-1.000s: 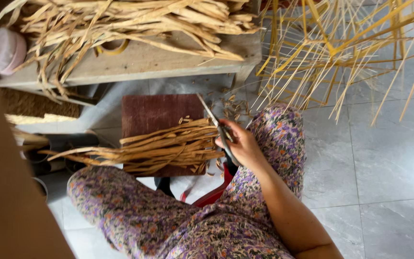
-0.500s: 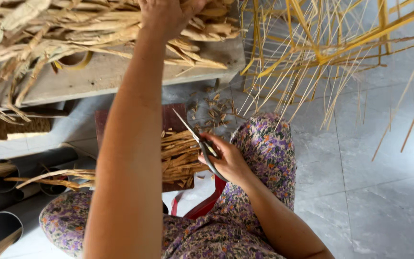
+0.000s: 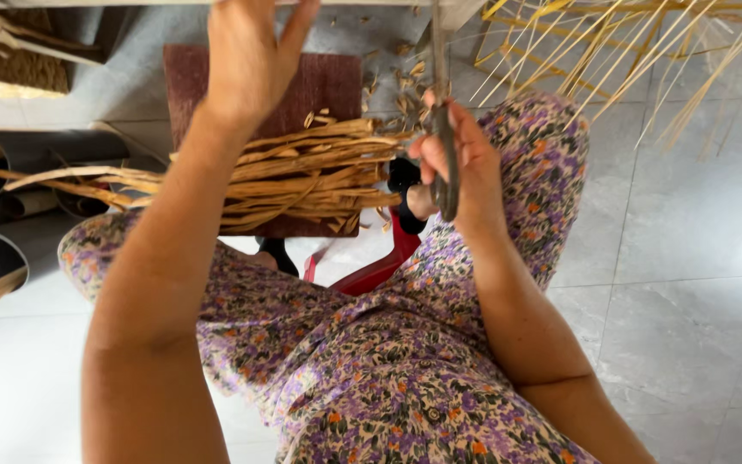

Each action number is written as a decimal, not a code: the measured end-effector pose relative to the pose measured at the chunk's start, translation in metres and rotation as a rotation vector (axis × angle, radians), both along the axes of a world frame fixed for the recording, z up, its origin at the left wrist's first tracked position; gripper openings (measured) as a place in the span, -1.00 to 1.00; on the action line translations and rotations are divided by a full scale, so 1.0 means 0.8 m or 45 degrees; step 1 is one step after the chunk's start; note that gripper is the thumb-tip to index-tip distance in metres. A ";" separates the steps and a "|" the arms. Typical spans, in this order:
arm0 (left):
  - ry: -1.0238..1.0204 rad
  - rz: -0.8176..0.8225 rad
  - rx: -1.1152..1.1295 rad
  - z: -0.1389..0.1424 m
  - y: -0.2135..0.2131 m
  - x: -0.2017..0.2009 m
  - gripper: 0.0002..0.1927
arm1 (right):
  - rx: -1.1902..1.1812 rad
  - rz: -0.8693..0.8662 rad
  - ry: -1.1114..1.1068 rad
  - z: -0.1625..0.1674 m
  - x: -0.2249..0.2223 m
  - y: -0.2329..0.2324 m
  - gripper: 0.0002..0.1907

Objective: The person sits on the floor trimming dried palm leaf strips with scissors, cutting off hard end pieces and discarding scraps. They sort the trimmed strips onto a pile on a board and reach to a nearby table to gather more strips to trim.

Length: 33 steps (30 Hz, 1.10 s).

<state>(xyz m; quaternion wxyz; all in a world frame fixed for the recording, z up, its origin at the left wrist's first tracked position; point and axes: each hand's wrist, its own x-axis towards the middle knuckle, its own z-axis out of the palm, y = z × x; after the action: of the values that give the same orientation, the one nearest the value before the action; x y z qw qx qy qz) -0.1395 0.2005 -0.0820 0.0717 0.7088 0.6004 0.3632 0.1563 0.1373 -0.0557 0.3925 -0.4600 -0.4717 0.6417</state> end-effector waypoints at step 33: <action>0.380 0.226 -0.657 -0.061 -0.155 -0.004 0.25 | -0.691 -0.420 -0.091 -0.124 -0.072 -0.075 -0.58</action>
<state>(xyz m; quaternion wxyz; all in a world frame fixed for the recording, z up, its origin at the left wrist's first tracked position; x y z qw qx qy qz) -0.1426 0.0762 -0.1307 0.1283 0.6575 0.7363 0.0957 0.0984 0.0773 -0.1549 0.3375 -0.6404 -0.2159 0.6552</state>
